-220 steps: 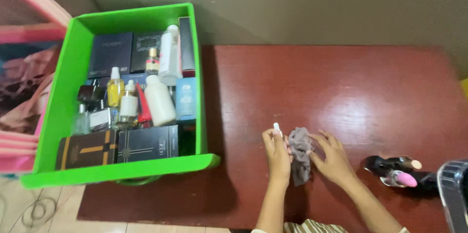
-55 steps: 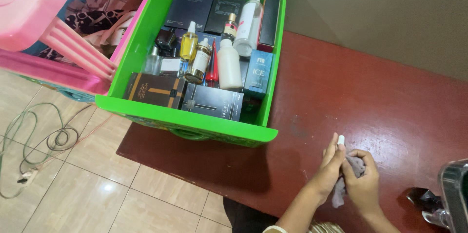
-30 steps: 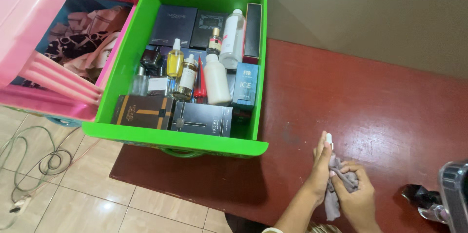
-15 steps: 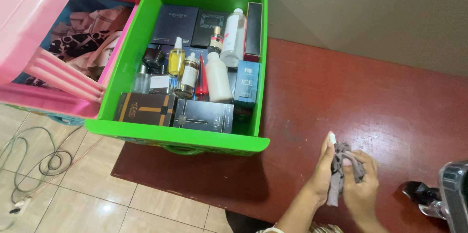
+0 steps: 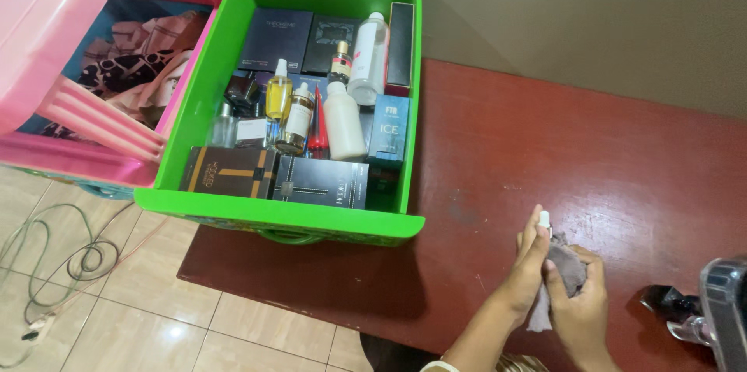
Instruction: The person wipes several cosmetic bottles and tubes with a gray cloth on a red table, then places each cleaned item into a green plastic bin. The person handles a red tube, a dropper bottle, and multiple small perfume-style bottles one at a time.
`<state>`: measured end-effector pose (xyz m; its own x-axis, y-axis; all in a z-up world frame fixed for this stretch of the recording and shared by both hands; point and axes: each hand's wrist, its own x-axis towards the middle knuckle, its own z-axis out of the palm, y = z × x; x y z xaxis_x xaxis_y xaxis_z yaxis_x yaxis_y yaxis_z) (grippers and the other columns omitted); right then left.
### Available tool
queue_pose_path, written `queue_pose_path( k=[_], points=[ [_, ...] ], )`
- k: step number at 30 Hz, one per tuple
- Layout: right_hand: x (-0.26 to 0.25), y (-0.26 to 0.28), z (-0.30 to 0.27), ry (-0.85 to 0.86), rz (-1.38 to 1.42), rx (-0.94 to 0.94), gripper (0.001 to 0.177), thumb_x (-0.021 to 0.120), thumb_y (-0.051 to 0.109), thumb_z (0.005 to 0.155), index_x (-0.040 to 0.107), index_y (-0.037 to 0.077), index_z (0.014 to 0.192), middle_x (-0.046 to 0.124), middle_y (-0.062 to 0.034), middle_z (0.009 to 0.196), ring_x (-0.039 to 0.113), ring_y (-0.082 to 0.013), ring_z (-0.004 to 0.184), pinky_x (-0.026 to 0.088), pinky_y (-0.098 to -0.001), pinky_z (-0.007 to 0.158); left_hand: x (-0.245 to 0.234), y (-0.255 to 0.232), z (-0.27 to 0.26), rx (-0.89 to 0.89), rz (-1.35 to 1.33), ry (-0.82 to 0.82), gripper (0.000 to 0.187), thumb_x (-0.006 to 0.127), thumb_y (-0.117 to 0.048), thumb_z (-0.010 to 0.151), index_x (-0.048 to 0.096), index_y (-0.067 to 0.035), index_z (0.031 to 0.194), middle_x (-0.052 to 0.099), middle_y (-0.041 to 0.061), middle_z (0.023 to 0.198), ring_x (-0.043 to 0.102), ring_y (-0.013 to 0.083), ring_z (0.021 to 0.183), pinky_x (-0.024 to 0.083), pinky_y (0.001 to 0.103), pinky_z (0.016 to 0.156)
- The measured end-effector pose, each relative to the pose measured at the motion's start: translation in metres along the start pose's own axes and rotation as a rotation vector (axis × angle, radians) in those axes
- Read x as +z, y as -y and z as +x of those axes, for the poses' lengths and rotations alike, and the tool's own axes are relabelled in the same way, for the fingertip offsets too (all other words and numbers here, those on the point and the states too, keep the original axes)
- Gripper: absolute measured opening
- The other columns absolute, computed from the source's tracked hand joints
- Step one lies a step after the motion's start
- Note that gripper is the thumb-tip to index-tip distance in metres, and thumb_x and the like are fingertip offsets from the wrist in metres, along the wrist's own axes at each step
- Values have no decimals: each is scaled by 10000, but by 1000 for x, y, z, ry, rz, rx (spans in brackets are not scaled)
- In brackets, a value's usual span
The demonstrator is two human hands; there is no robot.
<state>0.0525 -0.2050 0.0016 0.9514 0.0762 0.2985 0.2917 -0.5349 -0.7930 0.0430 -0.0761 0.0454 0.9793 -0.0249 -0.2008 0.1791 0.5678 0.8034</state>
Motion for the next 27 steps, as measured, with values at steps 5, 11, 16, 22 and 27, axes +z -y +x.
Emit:
queue_pose_path(
  k=[5,11,16,22,27],
  points=[
    [-6,-1,20,29,124,139,333,670,277,1028,599,-10,1181,639,-126,1019,595,-158,897,496,-312,798,6,7,-4,-103,67,55,908,270,-760,946,41,-246,1658,77,133,1681,103,315,1554,128,501,1228],
    [-14,7,10,36,109,192,355,702,268,990,557,6,1181,619,-102,977,603,-147,790,518,-303,687,14,1,0,-43,-9,12,923,270,-768,933,41,-255,1666,82,122,1680,88,315,1558,125,488,1231],
    [-28,0,16,72,149,163,318,699,251,987,576,10,1155,646,-78,920,608,-140,756,507,-282,667,24,8,-6,-51,64,29,915,294,-756,945,91,-223,1661,167,177,1629,125,341,1552,142,486,1225],
    [-43,-15,11,61,143,211,311,699,207,972,569,0,1164,642,-107,928,590,-139,747,497,-288,654,44,19,-4,-58,5,-7,912,294,-759,929,77,-259,1660,89,90,1685,93,311,1562,122,489,1234],
    [-53,-24,7,100,158,158,296,698,213,940,577,10,1119,656,-76,905,602,-108,763,502,-264,670,50,23,-4,-17,41,-29,909,279,-761,931,75,-249,1654,111,136,1668,124,340,1565,135,516,1224]
  ],
)
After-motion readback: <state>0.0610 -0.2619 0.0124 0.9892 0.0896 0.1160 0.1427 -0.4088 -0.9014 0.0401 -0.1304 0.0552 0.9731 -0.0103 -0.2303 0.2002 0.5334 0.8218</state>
